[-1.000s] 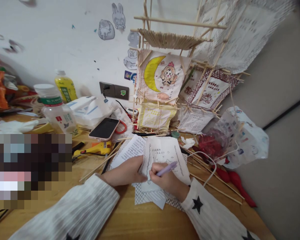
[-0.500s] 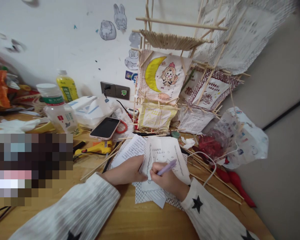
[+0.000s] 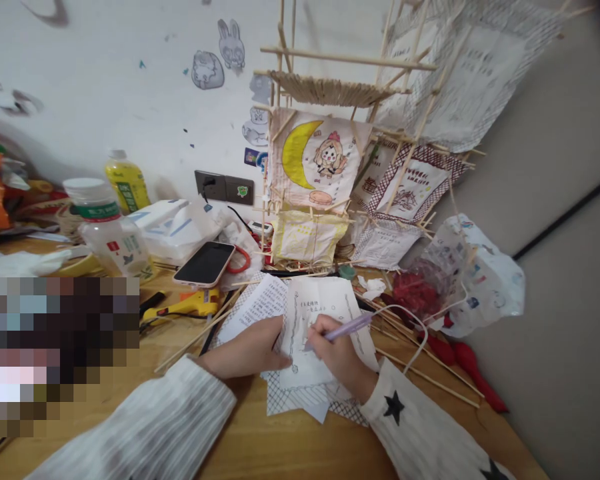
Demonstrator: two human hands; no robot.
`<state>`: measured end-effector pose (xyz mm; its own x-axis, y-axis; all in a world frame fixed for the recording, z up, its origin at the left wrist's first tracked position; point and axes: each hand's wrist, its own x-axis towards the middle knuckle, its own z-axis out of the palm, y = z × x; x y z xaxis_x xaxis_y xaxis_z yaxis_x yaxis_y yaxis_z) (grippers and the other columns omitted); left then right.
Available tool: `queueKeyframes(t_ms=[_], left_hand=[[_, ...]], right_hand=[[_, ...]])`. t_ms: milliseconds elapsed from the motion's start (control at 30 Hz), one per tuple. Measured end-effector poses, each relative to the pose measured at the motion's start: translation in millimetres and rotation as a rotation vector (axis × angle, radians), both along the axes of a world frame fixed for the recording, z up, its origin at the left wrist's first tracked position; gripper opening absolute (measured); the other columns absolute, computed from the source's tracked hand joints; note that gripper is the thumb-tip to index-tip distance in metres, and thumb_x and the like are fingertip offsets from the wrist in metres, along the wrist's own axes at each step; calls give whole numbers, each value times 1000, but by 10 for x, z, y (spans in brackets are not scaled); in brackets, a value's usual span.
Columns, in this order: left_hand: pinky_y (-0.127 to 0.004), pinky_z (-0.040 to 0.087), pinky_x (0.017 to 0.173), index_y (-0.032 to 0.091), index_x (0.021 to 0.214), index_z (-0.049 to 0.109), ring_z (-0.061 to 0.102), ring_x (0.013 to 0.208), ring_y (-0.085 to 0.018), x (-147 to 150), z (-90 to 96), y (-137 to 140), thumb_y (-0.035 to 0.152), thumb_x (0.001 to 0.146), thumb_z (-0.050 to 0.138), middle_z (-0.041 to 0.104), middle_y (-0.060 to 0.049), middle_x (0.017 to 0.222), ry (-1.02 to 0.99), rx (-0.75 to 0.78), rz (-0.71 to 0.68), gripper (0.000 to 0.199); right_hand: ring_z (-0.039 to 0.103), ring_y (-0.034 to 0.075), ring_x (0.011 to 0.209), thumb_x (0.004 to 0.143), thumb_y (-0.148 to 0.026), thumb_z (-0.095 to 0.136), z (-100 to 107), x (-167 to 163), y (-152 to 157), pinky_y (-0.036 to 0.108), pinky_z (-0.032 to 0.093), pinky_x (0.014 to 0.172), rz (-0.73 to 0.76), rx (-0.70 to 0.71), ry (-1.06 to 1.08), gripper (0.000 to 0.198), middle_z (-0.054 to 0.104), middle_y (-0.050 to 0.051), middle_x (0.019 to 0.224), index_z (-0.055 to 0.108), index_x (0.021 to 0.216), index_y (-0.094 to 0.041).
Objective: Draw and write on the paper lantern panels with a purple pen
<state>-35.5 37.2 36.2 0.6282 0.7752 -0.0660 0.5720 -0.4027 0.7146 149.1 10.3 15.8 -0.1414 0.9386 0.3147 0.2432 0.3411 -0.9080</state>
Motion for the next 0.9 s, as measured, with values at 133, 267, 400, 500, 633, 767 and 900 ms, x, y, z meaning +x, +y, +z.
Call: queueKeyframes(t_ms=[133,267,400,500,633,767,900], left_hand=[[-31,42,81,18,93,56,55,91,-23,0,35,-5,32,68,59,63,-5,100,-77,-43,33,30],[-29,41,64,19,67,49,53,70,-20,25,-10,22,52,75,49,57,-1,69,-160,-92,158,34],[-25,35,48,21,60,41,46,54,-15,52,-51,36,68,70,47,45,4,53,-290,-182,263,49],[-25,38,47,20,65,44,51,52,-15,61,0,-7,72,71,45,50,3,55,-400,-268,283,52],[-32,49,63,16,78,56,64,68,-23,63,103,-76,59,71,59,66,-7,72,-680,-512,255,44],[-40,48,82,12,86,62,65,89,-31,60,130,-80,43,65,74,70,-13,88,-992,-808,217,40],[-39,48,84,14,95,63,63,97,-31,93,112,-97,43,63,76,70,-12,97,-1009,-782,362,45]], right_hand=[[40,10,46,82,-31,50,149,201,81,22,34,47,-268,38,164,26,43,-6,50,40,61,-21],[50,13,60,82,-38,54,305,488,165,25,41,58,-486,166,181,18,55,-2,68,51,79,-21],[57,20,80,85,-44,48,326,739,250,33,44,77,-497,196,154,26,63,5,88,58,90,-20],[57,24,90,82,-47,52,280,829,316,36,44,82,-448,168,184,30,64,7,94,59,90,-20],[55,26,102,77,-50,59,230,810,365,37,42,89,-354,47,338,34,64,8,105,61,96,-21],[55,26,106,81,-53,53,255,732,347,39,41,92,-167,-79,531,40,65,9,109,62,100,-19],[58,24,104,83,-56,48,321,635,273,40,38,96,0,-133,650,42,68,7,103,64,100,-20]])
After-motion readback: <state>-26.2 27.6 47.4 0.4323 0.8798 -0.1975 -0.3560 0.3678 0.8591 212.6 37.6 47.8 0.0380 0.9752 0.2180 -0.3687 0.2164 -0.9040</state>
